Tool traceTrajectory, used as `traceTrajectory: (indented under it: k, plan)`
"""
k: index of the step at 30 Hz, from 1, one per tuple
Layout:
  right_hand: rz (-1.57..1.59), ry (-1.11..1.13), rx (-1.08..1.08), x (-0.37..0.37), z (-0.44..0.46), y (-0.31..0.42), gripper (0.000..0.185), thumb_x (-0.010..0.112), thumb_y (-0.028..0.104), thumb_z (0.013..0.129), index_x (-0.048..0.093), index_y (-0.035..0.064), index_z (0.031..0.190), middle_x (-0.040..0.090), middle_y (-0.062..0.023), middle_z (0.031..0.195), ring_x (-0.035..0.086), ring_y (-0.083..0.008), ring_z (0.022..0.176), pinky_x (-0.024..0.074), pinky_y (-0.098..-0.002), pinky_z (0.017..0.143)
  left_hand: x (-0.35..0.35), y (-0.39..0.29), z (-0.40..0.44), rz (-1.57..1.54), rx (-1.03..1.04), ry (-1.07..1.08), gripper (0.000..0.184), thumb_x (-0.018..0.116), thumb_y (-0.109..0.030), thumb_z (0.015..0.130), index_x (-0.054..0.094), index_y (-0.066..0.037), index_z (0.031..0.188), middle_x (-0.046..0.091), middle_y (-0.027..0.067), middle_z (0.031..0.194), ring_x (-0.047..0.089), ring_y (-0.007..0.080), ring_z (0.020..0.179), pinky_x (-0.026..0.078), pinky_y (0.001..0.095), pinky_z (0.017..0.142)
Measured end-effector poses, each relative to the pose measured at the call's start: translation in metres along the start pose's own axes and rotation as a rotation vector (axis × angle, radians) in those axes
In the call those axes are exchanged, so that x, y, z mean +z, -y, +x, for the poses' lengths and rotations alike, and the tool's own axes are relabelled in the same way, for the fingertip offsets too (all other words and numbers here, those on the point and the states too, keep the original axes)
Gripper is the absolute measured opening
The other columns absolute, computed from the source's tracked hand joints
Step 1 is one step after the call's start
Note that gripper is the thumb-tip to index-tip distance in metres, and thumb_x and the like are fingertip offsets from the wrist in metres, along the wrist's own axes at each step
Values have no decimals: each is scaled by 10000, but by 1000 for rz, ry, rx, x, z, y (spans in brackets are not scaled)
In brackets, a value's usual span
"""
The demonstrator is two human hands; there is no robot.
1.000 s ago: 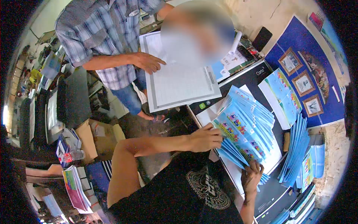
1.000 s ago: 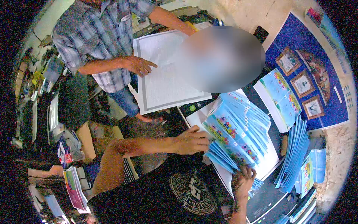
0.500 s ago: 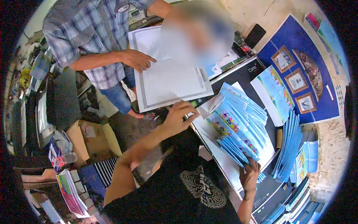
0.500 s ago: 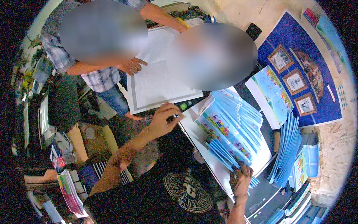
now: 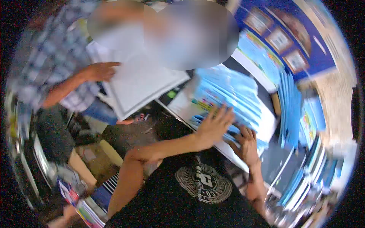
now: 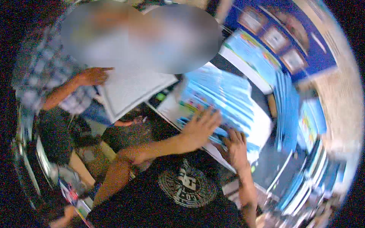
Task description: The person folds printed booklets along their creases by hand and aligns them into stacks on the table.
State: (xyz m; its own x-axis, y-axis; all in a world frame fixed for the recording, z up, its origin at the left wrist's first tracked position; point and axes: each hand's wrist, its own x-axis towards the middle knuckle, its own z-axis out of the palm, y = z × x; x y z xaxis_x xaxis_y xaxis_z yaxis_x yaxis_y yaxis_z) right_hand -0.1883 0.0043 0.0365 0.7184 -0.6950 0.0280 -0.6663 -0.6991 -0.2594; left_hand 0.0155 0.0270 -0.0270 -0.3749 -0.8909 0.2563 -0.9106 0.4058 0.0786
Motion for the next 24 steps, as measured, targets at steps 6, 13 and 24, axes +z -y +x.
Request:
traceTrajectory:
  k: [6, 13, 24]
  plan:
    - [223, -15, 66, -36, -20, -21, 236, 742, 256, 870, 741, 67, 1011, 604, -145, 1319, 540, -349, 1226, 420, -470, 1031, -36, 7, 9, -92, 7, 165, 955, 791, -472, 763, 378, -83, 1532, 312, 134, 1603, 281, 371, 1475, 196, 582, 1206]
    - [291, -105, 26, -24, -38, -38, 211, 789, 165, 811, 737, 48, 979, 630, -125, 1314, 573, -349, 1180, 448, -455, 1011, -37, 4, 11, -147, -14, 210, 955, 806, -452, 767, 370, -99, 1539, 262, 133, 1631, 309, 362, 1457, 262, 551, 1164]
    - [140, -153, -25, -18, -19, -35, 221, 834, 147, 697, 712, 74, 867, 602, -84, 1342, 528, -337, 1248, 424, -473, 1034, -41, 7, 12, -232, -55, 134, 960, 818, -445, 752, 373, -95, 1527, 300, 120, 1605, 327, 367, 1440, 228, 595, 1172]
